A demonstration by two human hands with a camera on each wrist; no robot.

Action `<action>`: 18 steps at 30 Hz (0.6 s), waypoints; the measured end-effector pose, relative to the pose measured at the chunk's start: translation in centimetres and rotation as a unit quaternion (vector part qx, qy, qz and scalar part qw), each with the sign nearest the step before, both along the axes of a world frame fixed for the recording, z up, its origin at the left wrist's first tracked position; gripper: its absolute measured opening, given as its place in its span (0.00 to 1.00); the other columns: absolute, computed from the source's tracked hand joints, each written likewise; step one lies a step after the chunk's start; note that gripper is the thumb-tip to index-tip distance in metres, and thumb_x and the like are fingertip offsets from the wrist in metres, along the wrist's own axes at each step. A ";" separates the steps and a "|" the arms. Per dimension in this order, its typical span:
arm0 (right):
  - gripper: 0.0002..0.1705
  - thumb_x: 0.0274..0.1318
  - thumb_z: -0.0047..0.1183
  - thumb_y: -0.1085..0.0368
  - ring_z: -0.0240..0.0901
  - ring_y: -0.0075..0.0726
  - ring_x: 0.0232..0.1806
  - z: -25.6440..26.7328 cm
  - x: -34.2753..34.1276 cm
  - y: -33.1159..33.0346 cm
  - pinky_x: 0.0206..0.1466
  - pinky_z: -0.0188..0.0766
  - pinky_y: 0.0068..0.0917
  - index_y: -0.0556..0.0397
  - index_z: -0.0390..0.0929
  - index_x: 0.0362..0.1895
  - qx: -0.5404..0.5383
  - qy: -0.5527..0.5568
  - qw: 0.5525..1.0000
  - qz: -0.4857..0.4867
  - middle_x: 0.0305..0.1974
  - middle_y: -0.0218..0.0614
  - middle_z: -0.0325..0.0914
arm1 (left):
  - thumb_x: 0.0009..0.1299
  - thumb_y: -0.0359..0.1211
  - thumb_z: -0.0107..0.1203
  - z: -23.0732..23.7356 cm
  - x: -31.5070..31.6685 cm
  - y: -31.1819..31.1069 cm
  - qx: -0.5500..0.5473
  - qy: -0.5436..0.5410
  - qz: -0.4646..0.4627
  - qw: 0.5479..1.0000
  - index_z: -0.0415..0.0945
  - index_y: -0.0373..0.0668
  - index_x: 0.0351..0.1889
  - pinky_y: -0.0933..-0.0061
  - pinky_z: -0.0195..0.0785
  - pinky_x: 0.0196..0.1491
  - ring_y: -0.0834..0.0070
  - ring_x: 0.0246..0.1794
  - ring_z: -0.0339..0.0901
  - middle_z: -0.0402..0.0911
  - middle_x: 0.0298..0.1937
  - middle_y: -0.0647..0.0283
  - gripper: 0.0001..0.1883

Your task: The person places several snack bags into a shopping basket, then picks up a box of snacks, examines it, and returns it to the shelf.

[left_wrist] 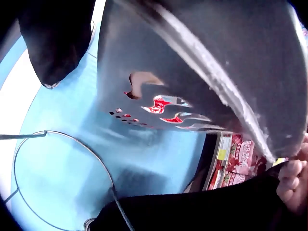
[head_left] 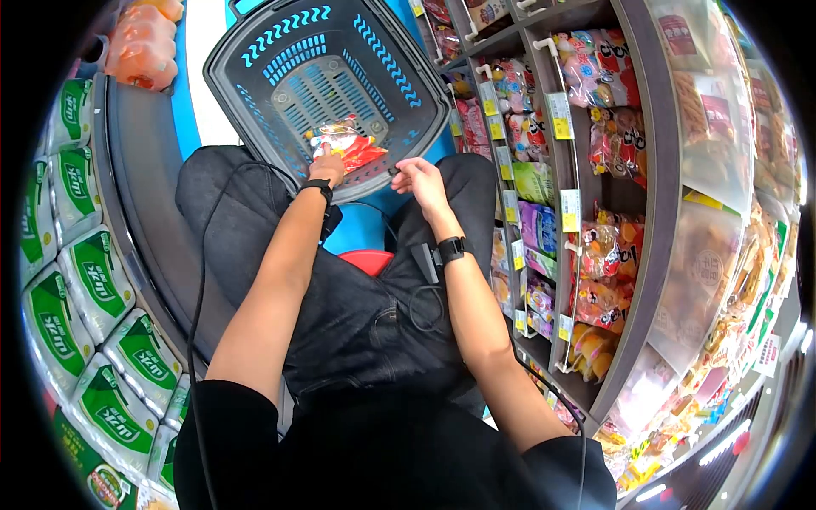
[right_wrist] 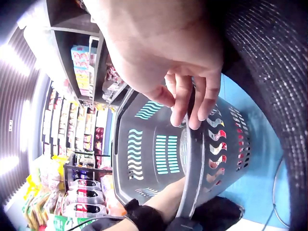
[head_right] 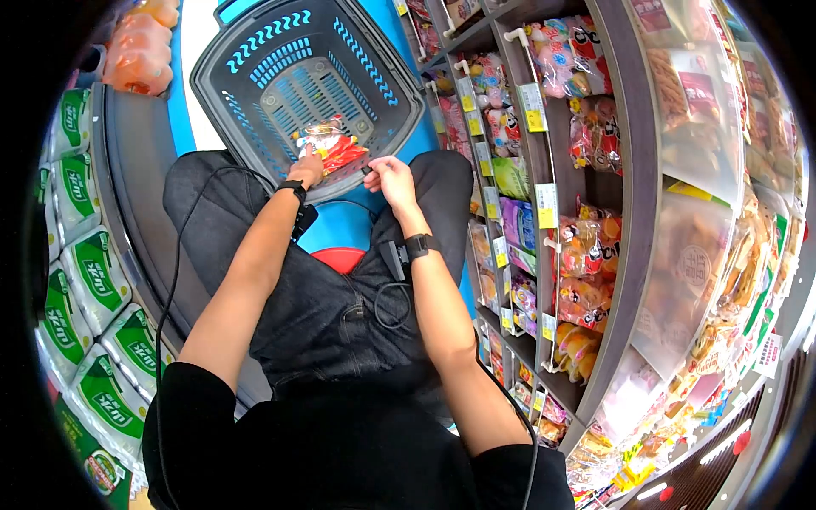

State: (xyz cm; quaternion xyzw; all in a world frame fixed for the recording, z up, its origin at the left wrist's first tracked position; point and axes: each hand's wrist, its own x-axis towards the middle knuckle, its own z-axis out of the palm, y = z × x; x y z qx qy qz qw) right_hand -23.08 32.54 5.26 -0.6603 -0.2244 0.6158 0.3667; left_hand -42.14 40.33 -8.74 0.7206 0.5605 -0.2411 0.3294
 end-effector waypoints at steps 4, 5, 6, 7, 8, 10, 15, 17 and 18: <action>0.09 0.61 0.45 0.66 0.75 0.28 0.23 -0.2 0.0 0.0 0.27 0.70 0.21 0.57 0.76 0.35 0.007 -0.002 1.000 -0.015 0.23 0.36 0.79 | 0.68 0.32 0.45 -1.4 1.0 0.7 -0.034 0.029 -0.004 0.999 0.72 0.40 0.55 0.57 0.68 0.54 0.55 0.58 0.72 0.73 0.58 0.50 0.18; 0.09 0.61 0.45 0.66 0.75 0.28 0.23 -0.2 0.0 0.1 0.27 0.70 0.21 0.57 0.76 0.35 0.008 -0.002 1.000 -0.015 0.23 0.36 0.79 | 0.68 0.32 0.45 -1.9 1.2 0.9 -0.049 0.037 -0.005 0.998 0.75 0.40 0.52 0.58 0.69 0.53 0.56 0.57 0.73 0.74 0.57 0.51 0.16; 0.09 0.61 0.44 0.66 0.75 0.28 0.23 -0.2 0.1 0.3 0.27 0.69 0.21 0.57 0.76 0.35 0.010 -0.002 1.000 -0.015 0.23 0.35 0.79 | 0.68 0.31 0.45 -1.9 1.4 1.2 -0.064 0.044 -0.006 0.997 0.78 0.41 0.50 0.59 0.69 0.53 0.57 0.56 0.74 0.76 0.56 0.51 0.15; 0.09 0.61 0.44 0.66 0.75 0.27 0.23 0.0 0.2 0.3 0.27 0.69 0.21 0.57 0.76 0.35 0.006 -0.002 1.000 -0.016 0.23 0.35 0.79 | 0.67 0.31 0.46 -1.9 1.5 1.3 -0.079 0.053 -0.007 0.995 0.81 0.42 0.47 0.60 0.70 0.52 0.59 0.55 0.76 0.77 0.55 0.52 0.15; 0.09 0.61 0.44 0.66 0.74 0.27 0.23 0.1 0.1 0.3 0.27 0.69 0.21 0.57 0.76 0.35 0.003 -0.002 1.000 -0.016 0.23 0.35 0.79 | 0.67 0.31 0.46 -1.8 1.4 1.3 -0.070 0.048 -0.023 0.996 0.80 0.42 0.47 0.61 0.70 0.52 0.59 0.55 0.76 0.77 0.55 0.52 0.15; 0.09 0.61 0.45 0.66 0.74 0.27 0.23 -0.1 0.2 0.7 0.27 0.69 0.21 0.57 0.76 0.35 0.004 -0.002 1.000 -0.011 0.23 0.35 0.79 | 0.67 0.31 0.46 -1.6 1.1 1.4 -0.049 0.040 -0.052 0.997 0.80 0.41 0.48 0.61 0.70 0.52 0.59 0.55 0.76 0.77 0.56 0.52 0.15; 0.09 0.61 0.45 0.66 0.74 0.26 0.23 -0.2 0.3 0.5 0.28 0.69 0.21 0.56 0.76 0.35 0.009 0.007 1.000 -0.006 0.23 0.35 0.79 | 0.64 0.31 0.52 -0.9 1.1 1.2 -0.010 0.038 0.002 0.999 0.79 0.39 0.48 0.60 0.71 0.51 0.56 0.55 0.75 0.76 0.57 0.53 0.15; 0.09 0.61 0.45 0.66 0.74 0.26 0.23 0.0 0.3 0.4 0.28 0.69 0.21 0.56 0.76 0.35 0.004 0.006 1.000 -0.005 0.23 0.35 0.79 | 0.63 0.31 0.53 -1.6 0.6 0.5 0.034 0.043 0.023 0.998 0.80 0.38 0.46 0.60 0.71 0.50 0.56 0.54 0.76 0.77 0.54 0.52 0.14; 0.09 0.61 0.45 0.66 0.74 0.26 0.23 -0.1 0.3 0.5 0.28 0.69 0.21 0.56 0.76 0.35 0.002 0.006 1.000 -0.003 0.23 0.35 0.79 | 0.64 0.31 0.52 -1.5 0.4 0.8 0.002 0.039 0.023 0.999 0.80 0.37 0.46 0.60 0.72 0.50 0.56 0.54 0.76 0.77 0.54 0.51 0.14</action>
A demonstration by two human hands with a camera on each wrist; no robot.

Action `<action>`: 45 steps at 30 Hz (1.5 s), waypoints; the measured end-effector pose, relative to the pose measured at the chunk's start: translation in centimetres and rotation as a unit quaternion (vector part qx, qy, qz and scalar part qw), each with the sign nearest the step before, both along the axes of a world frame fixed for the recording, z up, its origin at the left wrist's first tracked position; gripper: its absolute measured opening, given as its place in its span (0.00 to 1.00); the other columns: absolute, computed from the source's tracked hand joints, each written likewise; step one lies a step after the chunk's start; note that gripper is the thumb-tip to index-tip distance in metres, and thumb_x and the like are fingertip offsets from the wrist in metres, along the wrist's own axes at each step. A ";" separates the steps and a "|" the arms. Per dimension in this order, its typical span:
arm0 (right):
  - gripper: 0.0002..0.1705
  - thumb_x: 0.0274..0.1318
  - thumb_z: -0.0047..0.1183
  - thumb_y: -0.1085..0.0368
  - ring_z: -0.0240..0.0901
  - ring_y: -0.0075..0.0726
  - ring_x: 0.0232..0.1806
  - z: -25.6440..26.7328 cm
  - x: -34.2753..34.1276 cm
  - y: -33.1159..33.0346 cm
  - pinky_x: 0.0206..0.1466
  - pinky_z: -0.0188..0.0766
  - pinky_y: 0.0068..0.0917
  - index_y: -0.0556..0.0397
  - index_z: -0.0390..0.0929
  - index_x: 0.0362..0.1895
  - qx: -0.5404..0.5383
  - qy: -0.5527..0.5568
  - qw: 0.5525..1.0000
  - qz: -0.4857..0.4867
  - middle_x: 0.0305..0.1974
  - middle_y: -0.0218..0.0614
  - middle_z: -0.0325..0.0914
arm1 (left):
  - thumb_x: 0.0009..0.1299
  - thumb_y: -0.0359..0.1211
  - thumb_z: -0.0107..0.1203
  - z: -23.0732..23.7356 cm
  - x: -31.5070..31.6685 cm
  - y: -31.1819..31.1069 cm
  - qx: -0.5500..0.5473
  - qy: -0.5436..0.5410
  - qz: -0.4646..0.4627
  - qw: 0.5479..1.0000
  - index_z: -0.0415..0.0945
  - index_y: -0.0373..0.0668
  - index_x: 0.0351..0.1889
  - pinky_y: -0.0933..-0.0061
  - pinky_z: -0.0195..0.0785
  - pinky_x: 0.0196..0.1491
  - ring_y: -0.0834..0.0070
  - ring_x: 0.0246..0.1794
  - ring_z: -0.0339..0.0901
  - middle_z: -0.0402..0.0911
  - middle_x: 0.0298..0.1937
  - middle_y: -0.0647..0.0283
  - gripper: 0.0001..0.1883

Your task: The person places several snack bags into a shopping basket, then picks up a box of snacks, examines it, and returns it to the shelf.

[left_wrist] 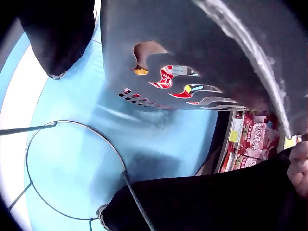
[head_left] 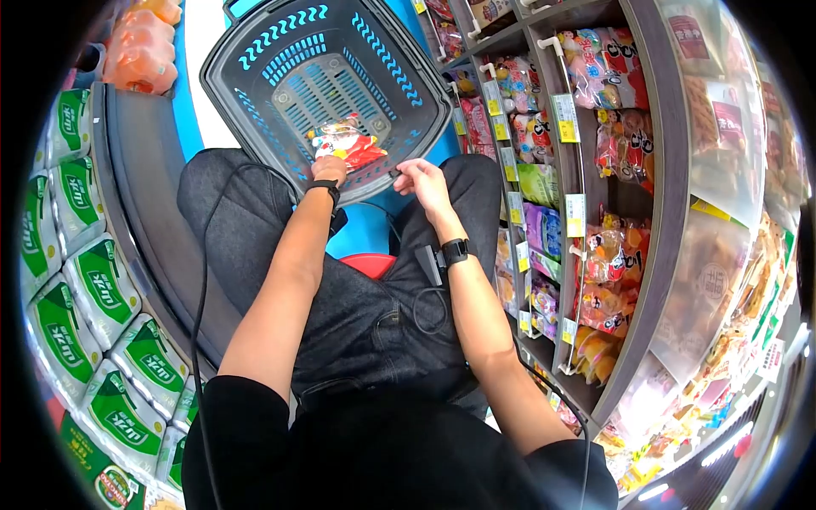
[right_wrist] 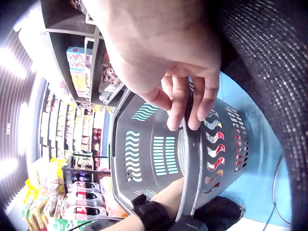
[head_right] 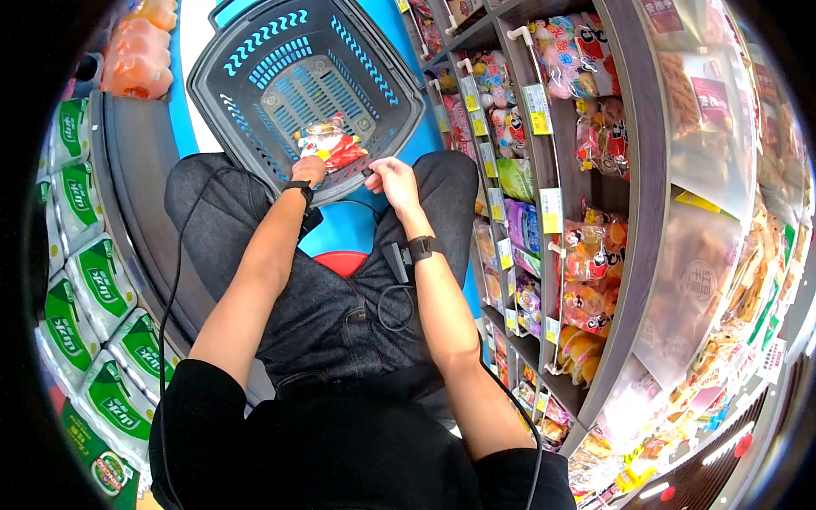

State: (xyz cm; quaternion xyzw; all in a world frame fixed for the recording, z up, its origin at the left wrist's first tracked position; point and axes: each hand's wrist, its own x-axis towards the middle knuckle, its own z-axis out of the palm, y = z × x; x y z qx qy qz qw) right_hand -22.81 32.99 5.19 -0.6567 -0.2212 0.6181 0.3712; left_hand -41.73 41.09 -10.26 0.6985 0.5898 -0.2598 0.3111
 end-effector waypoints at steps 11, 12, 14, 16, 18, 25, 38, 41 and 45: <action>0.11 0.61 0.43 0.65 0.75 0.28 0.23 0.2 0.2 -0.2 0.27 0.70 0.23 0.57 0.76 0.37 0.011 0.003 1.000 0.013 0.25 0.37 0.79 | 0.67 0.32 0.43 -2.1 0.5 1.4 0.118 -0.042 0.041 0.991 0.81 0.37 0.41 0.62 0.69 0.52 0.58 0.52 0.76 0.80 0.48 0.51 0.15; 0.11 0.61 0.43 0.65 0.75 0.28 0.23 0.2 0.2 -0.1 0.27 0.70 0.23 0.57 0.76 0.38 0.013 0.005 1.000 0.014 0.25 0.37 0.79 | 0.67 0.32 0.44 -1.8 0.8 1.5 0.145 -0.048 0.043 0.987 0.81 0.36 0.40 0.62 0.68 0.53 0.59 0.51 0.76 0.80 0.47 0.51 0.15; 0.10 0.61 0.44 0.65 0.75 0.29 0.24 0.0 0.4 -0.2 0.27 0.70 0.23 0.56 0.76 0.38 0.014 0.003 1.000 0.018 0.26 0.36 0.79 | 0.66 0.31 0.43 2.1 1.6 1.4 0.211 -0.075 -0.018 0.974 0.81 0.36 0.39 0.63 0.66 0.54 0.55 0.51 0.75 0.79 0.46 0.48 0.15; 0.10 0.61 0.44 0.65 0.75 0.30 0.24 0.0 0.5 -0.3 0.27 0.71 0.23 0.55 0.76 0.39 0.020 0.003 1.000 0.017 0.27 0.36 0.79 | 0.66 0.31 0.43 4.9 2.7 1.7 0.242 -0.131 0.048 0.960 0.80 0.33 0.37 0.60 0.66 0.54 0.54 0.49 0.75 0.78 0.46 0.46 0.14; 0.10 0.61 0.45 0.64 0.76 0.30 0.25 0.0 0.6 -0.3 0.28 0.71 0.23 0.55 0.76 0.40 0.021 0.007 1.000 0.013 0.29 0.36 0.79 | 0.65 0.31 0.44 6.7 2.8 2.4 0.315 -0.150 0.019 0.937 0.79 0.31 0.36 0.59 0.66 0.52 0.54 0.48 0.75 0.77 0.45 0.45 0.14; 0.10 0.59 0.46 0.64 0.78 0.31 0.27 0.4 0.5 -0.4 0.30 0.72 0.23 0.56 0.75 0.40 0.058 0.044 0.997 -0.010 0.32 0.38 0.79 | 0.61 0.33 0.48 15.3 1.5 4.8 0.358 -0.324 0.108 0.869 0.75 0.27 0.30 0.53 0.69 0.44 0.47 0.35 0.76 0.77 0.32 0.41 0.14; 0.43 0.56 0.53 0.39 0.64 0.50 0.60 6.8 -2.8 2.2 0.63 0.60 0.51 0.49 0.53 0.67 0.184 0.430 0.868 -0.166 0.63 0.44 0.60 | 0.72 0.31 0.48 35.1 -0.3 2.5 0.084 -0.723 0.172 0.664 0.75 0.34 0.41 0.79 0.67 0.45 0.80 0.40 0.75 0.79 0.39 0.63 0.09; 0.42 0.57 0.47 0.34 0.62 0.39 0.64 10.0 -4.1 2.2 0.68 0.55 0.44 0.50 0.60 0.65 0.269 0.470 0.831 -0.132 0.63 0.37 0.65 | 0.71 0.32 0.46 37.0 -0.7 2.2 -0.067 -0.801 0.220 0.552 0.66 0.30 0.55 0.76 0.67 0.54 0.77 0.49 0.76 0.77 0.51 0.57 0.18; 0.41 0.56 0.49 0.35 0.64 0.39 0.61 10.5 -4.9 2.3 0.67 0.57 0.42 0.50 0.62 0.63 0.280 0.482 0.816 -0.153 0.61 0.35 0.68 | 0.71 0.33 0.46 38.5 0.0 1.7 -0.082 -0.823 0.231 0.512 0.64 0.29 0.57 0.75 0.68 0.54 0.74 0.50 0.76 0.76 0.52 0.54 0.21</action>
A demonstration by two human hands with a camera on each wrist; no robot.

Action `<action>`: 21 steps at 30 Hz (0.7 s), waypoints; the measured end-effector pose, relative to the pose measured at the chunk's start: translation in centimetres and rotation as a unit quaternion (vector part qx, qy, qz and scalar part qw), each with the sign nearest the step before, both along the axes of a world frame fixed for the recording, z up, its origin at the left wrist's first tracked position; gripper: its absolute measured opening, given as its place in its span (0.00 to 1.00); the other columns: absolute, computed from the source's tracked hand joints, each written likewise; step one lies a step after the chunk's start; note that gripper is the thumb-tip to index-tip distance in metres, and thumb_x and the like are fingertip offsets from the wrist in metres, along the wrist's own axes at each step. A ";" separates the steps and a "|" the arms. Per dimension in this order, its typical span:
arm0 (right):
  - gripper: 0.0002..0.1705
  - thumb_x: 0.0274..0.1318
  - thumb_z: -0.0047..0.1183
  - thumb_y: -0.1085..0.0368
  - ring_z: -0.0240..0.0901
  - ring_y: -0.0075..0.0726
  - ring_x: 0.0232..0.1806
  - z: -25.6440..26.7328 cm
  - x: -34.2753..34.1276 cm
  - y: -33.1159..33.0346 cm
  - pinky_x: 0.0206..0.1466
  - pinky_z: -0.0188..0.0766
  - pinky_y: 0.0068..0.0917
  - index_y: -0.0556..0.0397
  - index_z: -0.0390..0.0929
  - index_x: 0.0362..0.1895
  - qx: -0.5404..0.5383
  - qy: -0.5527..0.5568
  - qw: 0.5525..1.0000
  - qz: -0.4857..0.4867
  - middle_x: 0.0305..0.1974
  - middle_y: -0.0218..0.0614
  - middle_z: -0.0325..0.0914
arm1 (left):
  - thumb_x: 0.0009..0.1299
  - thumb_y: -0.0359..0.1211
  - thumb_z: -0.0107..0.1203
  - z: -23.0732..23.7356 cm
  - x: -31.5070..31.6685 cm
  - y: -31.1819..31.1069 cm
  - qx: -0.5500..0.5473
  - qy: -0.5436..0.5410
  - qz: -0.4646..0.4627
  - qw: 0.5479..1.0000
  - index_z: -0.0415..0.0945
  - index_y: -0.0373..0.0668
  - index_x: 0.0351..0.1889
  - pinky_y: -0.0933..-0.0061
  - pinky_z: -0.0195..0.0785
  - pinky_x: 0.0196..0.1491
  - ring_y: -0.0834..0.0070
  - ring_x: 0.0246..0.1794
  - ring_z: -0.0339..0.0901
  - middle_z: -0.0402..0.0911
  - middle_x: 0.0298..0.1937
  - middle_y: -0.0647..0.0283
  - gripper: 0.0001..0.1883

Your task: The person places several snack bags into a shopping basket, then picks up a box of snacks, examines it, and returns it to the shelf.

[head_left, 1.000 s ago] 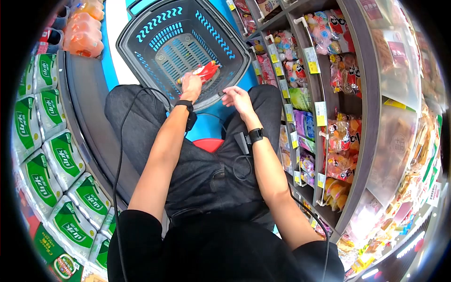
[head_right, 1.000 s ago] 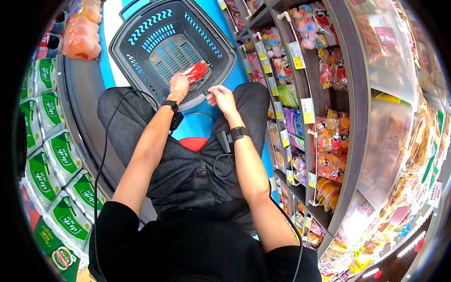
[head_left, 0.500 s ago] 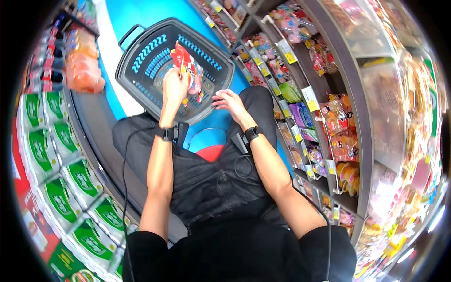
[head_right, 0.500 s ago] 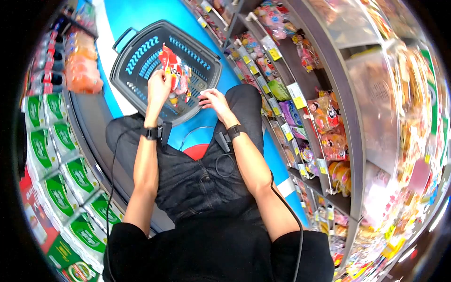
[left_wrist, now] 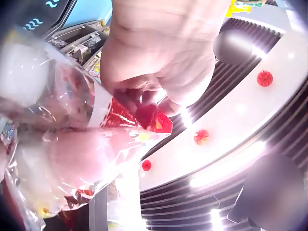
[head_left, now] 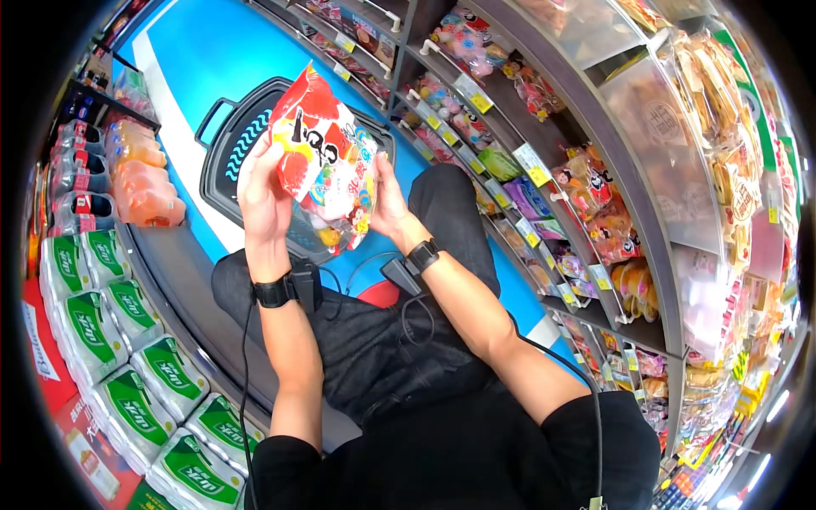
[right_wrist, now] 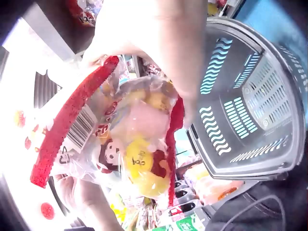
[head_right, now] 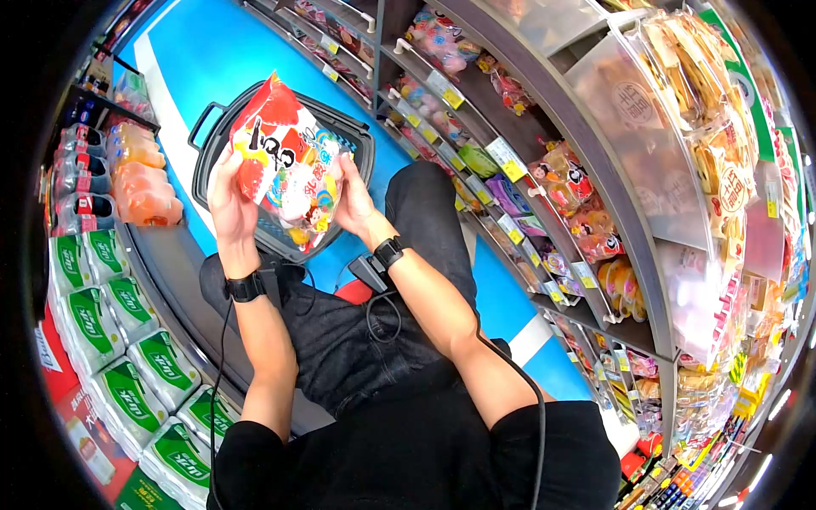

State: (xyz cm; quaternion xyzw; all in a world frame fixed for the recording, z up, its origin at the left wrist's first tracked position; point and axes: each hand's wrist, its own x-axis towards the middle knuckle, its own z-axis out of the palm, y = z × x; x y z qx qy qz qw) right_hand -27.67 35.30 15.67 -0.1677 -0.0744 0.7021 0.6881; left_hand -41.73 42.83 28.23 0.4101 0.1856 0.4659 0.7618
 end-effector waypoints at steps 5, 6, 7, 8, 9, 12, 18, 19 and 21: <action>0.29 0.53 0.57 0.45 0.68 0.37 0.56 -1.2 0.9 -0.5 0.65 0.60 0.41 0.49 0.70 0.52 -0.028 -0.003 0.998 -0.048 0.52 0.33 0.73 | 0.70 0.29 0.50 -1.5 -1.6 1.3 0.007 0.042 0.042 0.998 0.69 0.37 0.50 0.79 0.69 0.48 0.81 0.45 0.76 0.78 0.46 0.62 0.12; 0.28 0.53 0.58 0.46 0.68 0.37 0.56 -2.4 1.4 -0.7 0.65 0.60 0.41 0.49 0.70 0.52 -0.015 -0.011 0.999 -0.040 0.52 0.33 0.73 | 0.69 0.29 0.51 -1.8 -1.6 1.4 0.042 0.076 0.041 0.995 0.70 0.37 0.48 0.81 0.68 0.47 0.83 0.43 0.75 0.78 0.44 0.64 0.11; 0.28 0.53 0.58 0.47 0.68 0.37 0.57 -0.5 1.5 -1.0 0.66 0.60 0.42 0.49 0.70 0.53 -0.026 -0.012 0.999 -0.027 0.53 0.33 0.73 | 0.69 0.30 0.52 -1.9 -1.3 1.4 0.076 0.107 0.040 0.991 0.72 0.38 0.46 0.82 0.67 0.45 0.85 0.41 0.74 0.77 0.43 0.66 0.10; 0.28 0.55 0.56 0.51 0.67 0.38 0.60 1.5 1.8 -1.2 0.67 0.59 0.42 0.52 0.68 0.56 -0.014 0.012 1.000 0.015 0.55 0.36 0.73 | 0.68 0.29 0.54 -1.6 -1.2 1.3 0.095 0.163 0.039 0.981 0.73 0.38 0.42 0.83 0.65 0.45 0.86 0.40 0.72 0.77 0.41 0.68 0.07; 0.28 0.57 0.54 0.56 0.68 0.40 0.60 2.1 1.8 -1.2 0.65 0.62 0.41 0.56 0.65 0.59 -0.041 -0.014 0.999 -0.004 0.56 0.39 0.72 | 0.68 0.29 0.55 -1.6 -1.2 1.2 0.093 0.181 0.023 0.979 0.74 0.38 0.40 0.83 0.65 0.45 0.87 0.39 0.72 0.77 0.39 0.69 0.07; 0.27 0.58 0.51 0.59 0.71 0.41 0.56 1.8 2.2 -0.5 0.61 0.68 0.39 0.58 0.64 0.59 -0.039 -0.060 0.996 -0.044 0.55 0.42 0.72 | 0.67 0.30 0.57 -3.2 -0.3 2.2 0.078 0.121 0.045 0.989 0.72 0.38 0.45 0.80 0.63 0.50 0.83 0.45 0.71 0.75 0.42 0.66 0.11; 0.27 0.57 0.52 0.60 0.72 0.41 0.55 2.2 3.4 -0.9 0.60 0.69 0.40 0.58 0.64 0.59 -0.034 -0.039 0.994 -0.101 0.54 0.41 0.73 | 0.67 0.38 0.58 -4.2 1.3 1.9 -0.016 0.066 0.132 0.989 0.60 0.43 0.59 0.70 0.60 0.57 0.75 0.54 0.69 0.71 0.53 0.61 0.27; 0.27 0.57 0.52 0.59 0.72 0.41 0.55 2.1 3.9 -0.8 0.60 0.69 0.40 0.58 0.64 0.59 -0.033 -0.046 0.991 -0.119 0.54 0.41 0.73 | 0.67 0.42 0.58 -5.1 1.3 2.2 -0.067 0.061 0.110 0.990 0.59 0.43 0.60 0.66 0.60 0.57 0.74 0.55 0.68 0.71 0.54 0.60 0.28; 0.27 0.58 0.52 0.59 0.72 0.40 0.55 1.8 4.7 -0.6 0.60 0.69 0.39 0.57 0.64 0.59 -0.031 -0.059 0.986 -0.152 0.54 0.40 0.73 | 0.69 0.51 0.52 -6.1 2.0 1.8 -0.151 0.119 0.018 0.981 0.61 0.47 0.62 0.66 0.59 0.56 0.73 0.57 0.68 0.72 0.58 0.64 0.29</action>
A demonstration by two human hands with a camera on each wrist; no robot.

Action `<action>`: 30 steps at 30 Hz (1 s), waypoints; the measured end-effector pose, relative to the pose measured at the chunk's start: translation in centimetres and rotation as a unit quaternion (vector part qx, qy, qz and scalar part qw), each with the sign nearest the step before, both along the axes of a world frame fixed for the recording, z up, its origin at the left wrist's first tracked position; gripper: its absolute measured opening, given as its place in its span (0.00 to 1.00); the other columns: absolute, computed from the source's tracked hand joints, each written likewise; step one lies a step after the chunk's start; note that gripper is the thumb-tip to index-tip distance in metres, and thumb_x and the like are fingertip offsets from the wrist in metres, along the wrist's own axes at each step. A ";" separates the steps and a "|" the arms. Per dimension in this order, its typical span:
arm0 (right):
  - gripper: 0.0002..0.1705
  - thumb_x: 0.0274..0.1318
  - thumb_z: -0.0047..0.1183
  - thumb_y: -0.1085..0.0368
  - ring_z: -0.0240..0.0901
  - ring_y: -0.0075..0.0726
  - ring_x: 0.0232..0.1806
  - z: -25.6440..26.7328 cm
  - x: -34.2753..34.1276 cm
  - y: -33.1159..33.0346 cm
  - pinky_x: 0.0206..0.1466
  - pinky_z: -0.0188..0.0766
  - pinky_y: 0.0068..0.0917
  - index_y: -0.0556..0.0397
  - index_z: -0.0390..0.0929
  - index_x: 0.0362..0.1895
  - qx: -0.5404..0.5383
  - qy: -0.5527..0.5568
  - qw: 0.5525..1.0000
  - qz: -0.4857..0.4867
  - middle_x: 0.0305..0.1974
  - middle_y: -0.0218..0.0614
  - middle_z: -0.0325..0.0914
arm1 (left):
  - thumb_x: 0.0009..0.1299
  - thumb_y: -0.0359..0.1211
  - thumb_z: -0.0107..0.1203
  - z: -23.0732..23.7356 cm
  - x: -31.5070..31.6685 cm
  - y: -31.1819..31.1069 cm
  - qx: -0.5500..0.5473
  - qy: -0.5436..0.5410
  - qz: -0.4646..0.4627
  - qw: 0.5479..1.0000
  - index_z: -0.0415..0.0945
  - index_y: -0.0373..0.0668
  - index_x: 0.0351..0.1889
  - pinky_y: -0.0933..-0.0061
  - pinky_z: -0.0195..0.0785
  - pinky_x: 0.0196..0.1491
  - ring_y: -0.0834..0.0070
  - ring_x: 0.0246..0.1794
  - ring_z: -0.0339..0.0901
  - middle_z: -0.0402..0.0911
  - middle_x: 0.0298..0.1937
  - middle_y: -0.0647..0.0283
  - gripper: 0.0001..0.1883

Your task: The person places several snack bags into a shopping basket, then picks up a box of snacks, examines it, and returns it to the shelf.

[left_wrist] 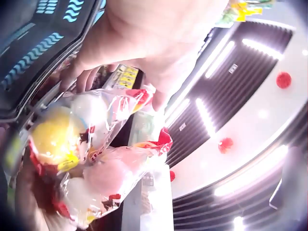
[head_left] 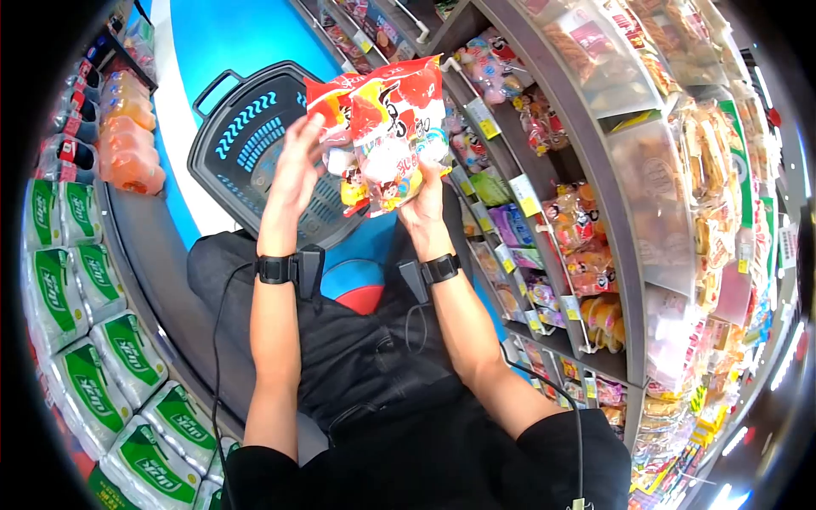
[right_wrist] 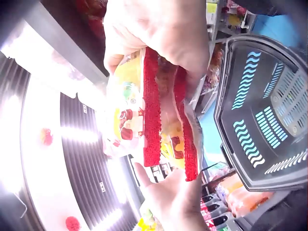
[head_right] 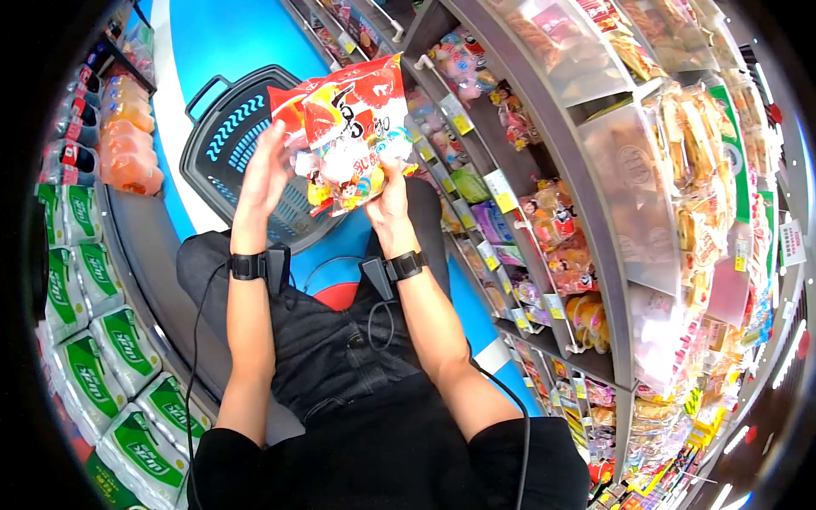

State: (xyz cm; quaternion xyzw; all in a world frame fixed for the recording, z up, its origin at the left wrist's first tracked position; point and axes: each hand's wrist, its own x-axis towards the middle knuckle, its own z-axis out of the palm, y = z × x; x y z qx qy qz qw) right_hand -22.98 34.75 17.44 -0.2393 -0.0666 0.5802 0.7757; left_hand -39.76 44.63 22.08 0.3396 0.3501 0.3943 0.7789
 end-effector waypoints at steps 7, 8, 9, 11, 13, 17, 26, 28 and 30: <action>0.24 0.60 0.51 0.57 0.72 0.34 0.53 1.5 2.1 -0.4 0.56 0.71 0.34 0.55 0.65 0.56 -0.056 -0.172 0.983 -0.036 0.52 0.36 0.73 | 0.72 0.45 0.48 -2.8 5.1 -2.8 0.104 -0.056 -0.023 0.993 0.49 0.39 0.68 0.70 0.55 0.63 0.72 0.63 0.61 0.63 0.63 0.59 0.33; 0.23 0.60 0.51 0.57 0.73 0.33 0.52 1.7 2.5 -0.5 0.55 0.71 0.33 0.55 0.65 0.56 -0.054 -0.191 0.979 -0.042 0.51 0.35 0.73 | 0.70 0.43 0.51 -3.5 5.5 -3.2 0.101 -0.090 -0.032 0.990 0.49 0.39 0.68 0.70 0.58 0.62 0.72 0.62 0.63 0.64 0.62 0.59 0.34; 0.23 0.60 0.51 0.57 0.73 0.32 0.51 2.3 2.8 -0.5 0.54 0.71 0.32 0.54 0.65 0.56 -0.052 -0.210 0.975 -0.046 0.50 0.35 0.73 | 0.69 0.42 0.54 -3.2 5.5 -3.5 0.098 -0.124 -0.039 0.987 0.49 0.39 0.67 0.70 0.60 0.61 0.72 0.60 0.65 0.65 0.60 0.59 0.35; 0.22 0.60 0.51 0.57 0.73 0.29 0.49 3.4 3.1 -0.7 0.53 0.71 0.31 0.53 0.66 0.55 -0.063 -0.248 0.965 -0.053 0.48 0.32 0.74 | 0.64 0.37 0.59 -2.5 7.0 -4.0 0.192 -0.085 0.000 0.978 0.49 0.39 0.65 0.70 0.63 0.59 0.73 0.57 0.67 0.67 0.57 0.60 0.36; 0.23 0.60 0.51 0.56 0.71 0.29 0.52 4.2 3.7 -1.6 0.56 0.69 0.33 0.52 0.66 0.55 -0.076 -0.262 0.961 -0.034 0.49 0.31 0.73 | 0.57 0.30 0.65 -0.8 7.9 -4.1 0.196 -0.112 0.021 0.974 0.53 0.38 0.62 0.69 0.65 0.58 0.73 0.55 0.70 0.69 0.54 0.60 0.38; 0.17 0.59 0.49 0.49 0.66 0.24 0.43 4.1 7.5 -4.9 0.54 0.62 0.29 0.49 0.73 0.38 -0.068 -0.253 0.965 -0.016 0.38 0.26 0.73 | 0.57 0.30 0.63 -1.4 9.5 -3.1 0.160 -0.141 -0.015 0.977 0.56 0.35 0.62 0.70 0.63 0.60 0.72 0.56 0.69 0.70 0.56 0.58 0.36; 0.24 0.53 0.56 0.57 0.78 0.31 0.40 7.9 13.7 -9.6 0.44 0.74 0.26 0.62 0.73 0.49 -0.261 -0.348 0.900 0.021 0.42 0.39 0.79 | 0.59 0.37 0.60 1.3 16.2 -0.3 0.186 -0.063 -0.302 0.933 0.59 0.34 0.62 0.75 0.66 0.56 0.79 0.51 0.72 0.75 0.52 0.60 0.35; 0.24 0.54 0.55 0.59 0.78 0.32 0.40 8.6 14.5 -9.7 0.45 0.74 0.28 0.62 0.71 0.51 -0.281 -0.353 0.892 -0.006 0.42 0.39 0.79 | 0.59 0.39 0.59 1.7 18.3 0.2 0.210 -0.058 -0.334 0.917 0.61 0.36 0.61 0.76 0.67 0.54 0.80 0.48 0.73 0.76 0.51 0.61 0.33; 0.23 0.55 0.54 0.61 0.78 0.33 0.38 8.2 15.5 -9.5 0.44 0.75 0.28 0.61 0.69 0.52 -0.263 -0.359 0.892 -0.077 0.40 0.36 0.79 | 0.59 0.39 0.59 2.5 19.9 1.0 0.238 -0.060 -0.368 0.897 0.62 0.37 0.60 0.75 0.67 0.53 0.79 0.48 0.74 0.76 0.51 0.62 0.32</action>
